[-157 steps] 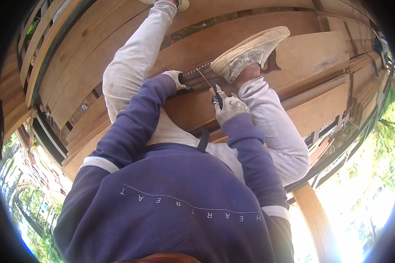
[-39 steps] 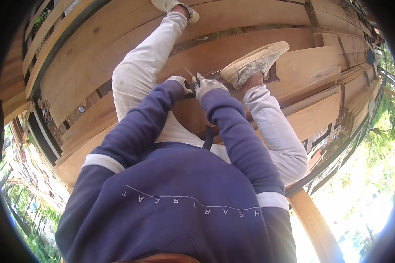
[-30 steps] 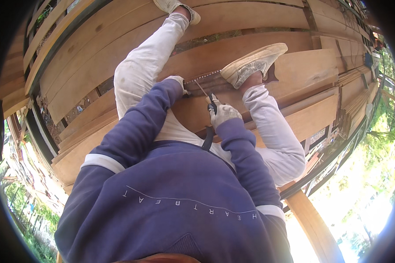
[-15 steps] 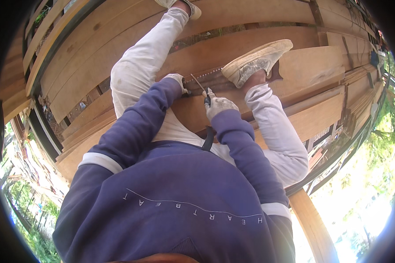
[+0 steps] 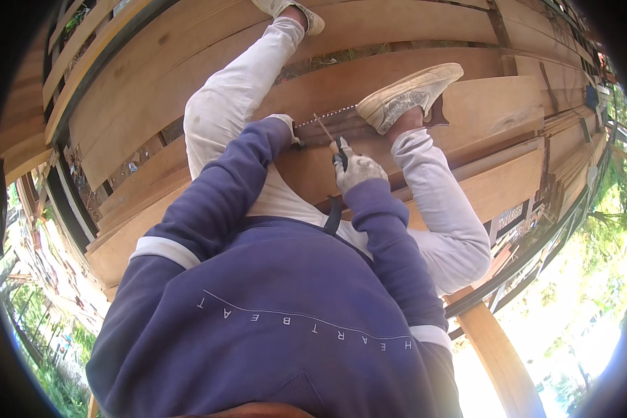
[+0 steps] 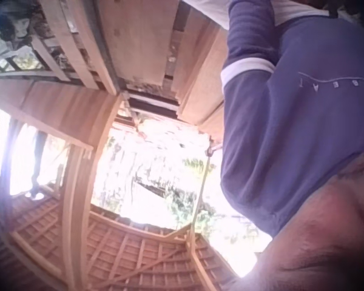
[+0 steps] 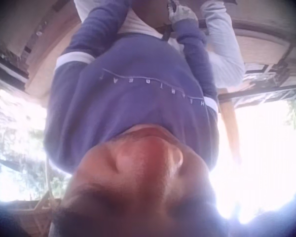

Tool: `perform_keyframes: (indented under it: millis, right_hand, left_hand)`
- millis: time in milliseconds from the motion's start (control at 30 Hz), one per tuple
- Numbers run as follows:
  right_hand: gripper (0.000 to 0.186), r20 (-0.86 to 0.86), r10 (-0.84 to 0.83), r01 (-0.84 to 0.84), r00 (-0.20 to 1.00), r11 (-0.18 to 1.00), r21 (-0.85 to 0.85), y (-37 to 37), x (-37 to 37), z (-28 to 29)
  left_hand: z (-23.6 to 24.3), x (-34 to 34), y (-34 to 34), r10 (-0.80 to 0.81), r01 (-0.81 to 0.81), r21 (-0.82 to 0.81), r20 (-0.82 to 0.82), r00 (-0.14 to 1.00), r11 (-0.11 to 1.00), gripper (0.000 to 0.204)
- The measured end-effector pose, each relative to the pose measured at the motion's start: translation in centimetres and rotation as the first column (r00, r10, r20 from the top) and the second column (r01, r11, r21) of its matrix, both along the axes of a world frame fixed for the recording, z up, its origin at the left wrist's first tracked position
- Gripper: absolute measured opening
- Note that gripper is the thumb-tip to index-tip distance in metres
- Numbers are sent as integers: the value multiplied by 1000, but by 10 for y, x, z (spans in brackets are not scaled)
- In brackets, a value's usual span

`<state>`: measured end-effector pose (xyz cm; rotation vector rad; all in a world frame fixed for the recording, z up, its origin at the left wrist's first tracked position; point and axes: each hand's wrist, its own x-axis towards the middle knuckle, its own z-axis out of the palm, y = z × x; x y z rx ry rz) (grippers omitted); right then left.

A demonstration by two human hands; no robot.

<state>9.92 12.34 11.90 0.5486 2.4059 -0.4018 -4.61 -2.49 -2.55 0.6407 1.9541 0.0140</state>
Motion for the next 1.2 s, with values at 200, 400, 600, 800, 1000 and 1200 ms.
perform_keyframes:
  millis: [200,400,600,800,1000,1200]
  right_hand:
    - [40,5,50,-50,999,999,14,-2,14,-10]
    - [45,135,66,-64,989,998,-14,-3,-1,-14]
    - [42,33,68,-67,997,997,-34,-9,-20,-52]
    - [40,-49,85,-85,995,996,-6,-12,-34,-55]
    - [45,-26,33,-32,999,999,9,-13,7,-20]
    - [40,-23,14,-14,1000,1000,9,-11,13,-20]
  left_hand:
    - [-3,-5,6,5,-5,2,-35,999,1000,54]
    - [-6,-4,5,8,-8,-6,-2,1000,1000,56]
    - [-1,5,2,21,-22,14,44,999,1000,56]
    - [-1,-1,6,66,-66,-18,-1,998,998,46]
    - [-9,0,2,31,-28,57,-47,998,998,55]
    - [-9,-2,6,31,-32,-18,-25,999,999,58]
